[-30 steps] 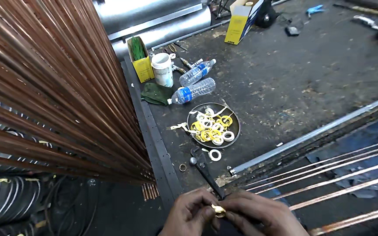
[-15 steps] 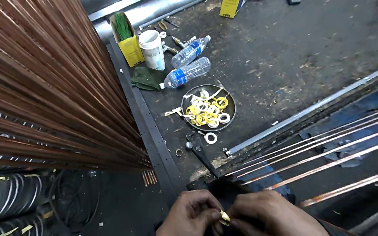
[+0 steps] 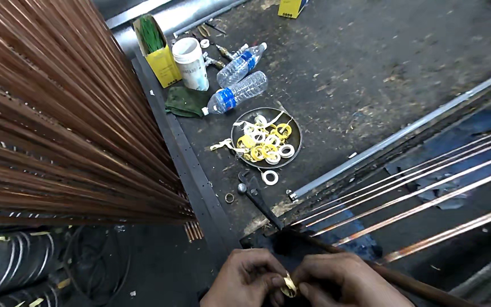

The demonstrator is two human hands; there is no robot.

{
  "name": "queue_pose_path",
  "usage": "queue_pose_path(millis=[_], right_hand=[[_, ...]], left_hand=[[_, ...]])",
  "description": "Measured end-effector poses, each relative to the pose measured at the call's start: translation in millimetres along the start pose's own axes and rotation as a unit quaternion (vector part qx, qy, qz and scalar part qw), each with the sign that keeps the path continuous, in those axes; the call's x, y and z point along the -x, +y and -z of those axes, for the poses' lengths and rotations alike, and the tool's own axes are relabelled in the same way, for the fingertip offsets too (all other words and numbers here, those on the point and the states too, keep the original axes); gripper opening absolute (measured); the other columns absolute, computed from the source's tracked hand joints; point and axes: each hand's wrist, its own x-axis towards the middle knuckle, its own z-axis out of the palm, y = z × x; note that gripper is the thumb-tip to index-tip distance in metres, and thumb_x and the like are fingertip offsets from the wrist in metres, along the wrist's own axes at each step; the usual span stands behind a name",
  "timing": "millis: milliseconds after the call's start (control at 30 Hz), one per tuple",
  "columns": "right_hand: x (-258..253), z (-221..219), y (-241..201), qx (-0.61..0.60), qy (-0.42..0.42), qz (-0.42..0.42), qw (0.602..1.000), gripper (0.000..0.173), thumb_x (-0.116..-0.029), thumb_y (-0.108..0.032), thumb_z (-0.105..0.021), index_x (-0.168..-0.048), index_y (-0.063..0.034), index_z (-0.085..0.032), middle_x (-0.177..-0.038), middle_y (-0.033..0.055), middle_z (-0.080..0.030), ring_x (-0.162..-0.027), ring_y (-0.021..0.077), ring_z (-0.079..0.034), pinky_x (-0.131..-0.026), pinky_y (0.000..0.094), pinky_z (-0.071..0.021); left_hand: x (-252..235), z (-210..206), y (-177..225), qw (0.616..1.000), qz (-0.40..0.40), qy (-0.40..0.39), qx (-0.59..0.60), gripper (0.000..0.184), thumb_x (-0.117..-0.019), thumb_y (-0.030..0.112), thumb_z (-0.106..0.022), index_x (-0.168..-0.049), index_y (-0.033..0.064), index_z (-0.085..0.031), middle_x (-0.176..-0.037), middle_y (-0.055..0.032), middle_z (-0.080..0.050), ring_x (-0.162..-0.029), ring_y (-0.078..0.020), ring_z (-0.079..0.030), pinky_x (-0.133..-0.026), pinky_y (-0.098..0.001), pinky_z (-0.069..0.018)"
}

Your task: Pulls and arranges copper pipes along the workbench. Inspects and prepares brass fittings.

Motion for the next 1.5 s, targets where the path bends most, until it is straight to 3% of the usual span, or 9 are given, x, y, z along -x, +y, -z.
queue_pose_path(millis=[200,567,900,1033,1133,1233,1500], right_hand=[[1,4,-2,0.027,-0.001,0.01,1.0,0.011,-0.094,-0.024,-0.072,-0.093,-0.0143,-0.076,-0.082,-0.0006,-0.072,-0.07,0.0103,-0.066,-0.063,0.0351,-0.0554],[1,3,-4,0.027,-0.037,-0.031,0.998,0.013,-0.0933,-0.026,-0.072,-0.091,-0.0134,-0.075,-0.076,0.0007,-0.071,-0.065,0.0126,-0.065,-0.061,0.0385,-0.0536],[6,-15,1,-0.02,0.011,-0.064,0.998,0.009,-0.0886,-0.019,-0.074,-0.086,-0.0107,-0.073,-0.071,0.0019,-0.067,-0.062,0.0132,-0.061,-0.056,0.0373,-0.0505],[6,-20,0,-0.052,0.036,-0.096,0.993,0.008,-0.087,-0.018,-0.075,-0.088,-0.0101,-0.074,-0.07,0.0015,-0.067,-0.059,0.0119,-0.06,-0.055,0.0364,-0.0504],[7,-20,-1,-0.105,0.057,-0.13,0.984,0.006,-0.0877,-0.015,-0.075,-0.09,-0.0104,-0.074,-0.068,-0.0003,-0.066,-0.055,0.0092,-0.057,-0.051,0.0324,-0.0477],[6,-19,-2,-0.134,0.07,-0.143,0.978,0.006,-0.0897,-0.014,-0.074,-0.093,-0.0093,-0.074,-0.069,0.0,-0.067,-0.055,0.0089,-0.058,-0.051,0.0312,-0.0488],[4,-19,-5,-0.155,0.066,-0.156,0.973,0.009,-0.0947,-0.015,-0.071,-0.098,-0.0086,-0.076,-0.073,0.001,-0.071,-0.059,0.0102,-0.064,-0.055,0.0322,-0.0556]], left_hand=[[-8,0,-1,0.999,-0.015,-0.029,-0.039,0.012,-0.0995,0.004,-0.063,-0.104,-0.004,-0.07,-0.099,-0.0119,-0.072,-0.074,-0.0141,-0.069,-0.068,-0.0304,-0.0623],[-8,-1,-2,0.998,-0.001,-0.032,-0.052,0.012,-0.0998,0.005,-0.064,-0.104,-0.0035,-0.071,-0.096,-0.0108,-0.072,-0.07,-0.0126,-0.067,-0.065,-0.0288,-0.0607],[-6,-1,-5,0.998,0.013,-0.031,-0.046,0.012,-0.0997,0.005,-0.064,-0.104,-0.0034,-0.071,-0.097,-0.0105,-0.072,-0.072,-0.0129,-0.068,-0.066,-0.029,-0.0614],[-5,-3,-5,0.998,0.019,-0.016,-0.053,0.013,-0.1,0.007,-0.064,-0.104,-0.0026,-0.072,-0.098,-0.0099,-0.072,-0.072,-0.0126,-0.069,-0.066,-0.0292,-0.0619],[-3,-6,1,0.998,0.021,0.003,-0.057,0.016,-0.1002,0.007,-0.064,-0.11,-0.0019,-0.072,-0.105,-0.0101,-0.072,-0.079,-0.0127,-0.07,-0.071,-0.0292,-0.0625],[-3,-9,3,0.998,0.01,0.01,-0.053,0.024,-0.0943,0.007,-0.072,-0.116,-0.0024,-0.069,-0.108,-0.011,-0.07,-0.079,-0.0127,-0.068,-0.071,-0.0285,-0.0608],[-4,-14,0,0.992,-0.02,0.044,-0.117,0.024,-0.0896,0.005,-0.075,-0.112,-0.0029,-0.069,-0.106,-0.0114,-0.07,-0.08,-0.0124,-0.067,-0.071,-0.0274,-0.0602]])
